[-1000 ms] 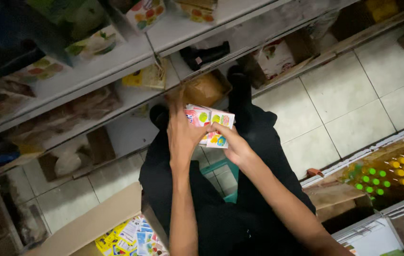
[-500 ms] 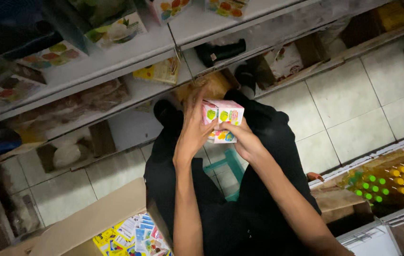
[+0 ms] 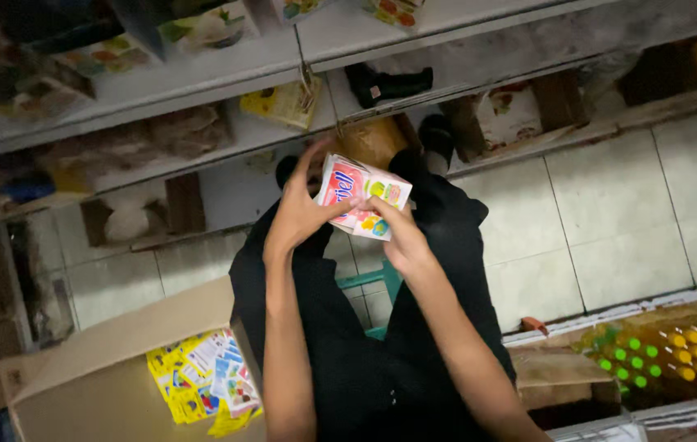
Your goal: The person sits on a low stool in a store aisle and restocks shelves with small packets of Nutriell candy. They repeatedly pick packets from a cardboard box on the floor, arrange them into stacks, and place them onto the metal shelves.
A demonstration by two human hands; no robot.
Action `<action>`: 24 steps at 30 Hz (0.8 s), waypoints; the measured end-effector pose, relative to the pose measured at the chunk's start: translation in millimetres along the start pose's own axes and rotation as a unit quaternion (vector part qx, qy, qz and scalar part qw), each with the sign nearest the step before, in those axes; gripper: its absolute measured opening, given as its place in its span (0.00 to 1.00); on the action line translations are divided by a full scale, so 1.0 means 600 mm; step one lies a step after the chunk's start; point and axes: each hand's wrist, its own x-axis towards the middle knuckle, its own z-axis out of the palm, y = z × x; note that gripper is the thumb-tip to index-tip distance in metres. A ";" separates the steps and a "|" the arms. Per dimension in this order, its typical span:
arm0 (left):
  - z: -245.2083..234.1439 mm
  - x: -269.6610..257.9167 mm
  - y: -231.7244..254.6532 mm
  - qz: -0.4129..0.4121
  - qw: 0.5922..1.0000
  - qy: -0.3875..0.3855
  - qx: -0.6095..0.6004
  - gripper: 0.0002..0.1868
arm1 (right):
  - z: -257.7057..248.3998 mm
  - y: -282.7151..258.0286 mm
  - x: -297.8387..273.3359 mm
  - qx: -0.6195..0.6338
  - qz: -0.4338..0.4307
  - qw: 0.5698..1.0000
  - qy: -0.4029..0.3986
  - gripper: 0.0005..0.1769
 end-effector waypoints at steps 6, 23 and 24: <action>0.038 -0.019 -0.019 0.053 0.998 0.042 0.003 0.57 | -0.024 0.021 0.006 0.069 0.040 0.997 0.000 0.12; 0.000 -0.489 0.039 0.039 0.967 0.212 -0.136 0.65 | 0.170 0.047 -0.244 0.101 0.198 0.928 -0.300 0.46; -0.010 -0.508 0.035 0.041 0.967 0.221 -0.121 0.65 | 0.181 0.071 -0.269 0.069 0.205 0.929 -0.301 0.47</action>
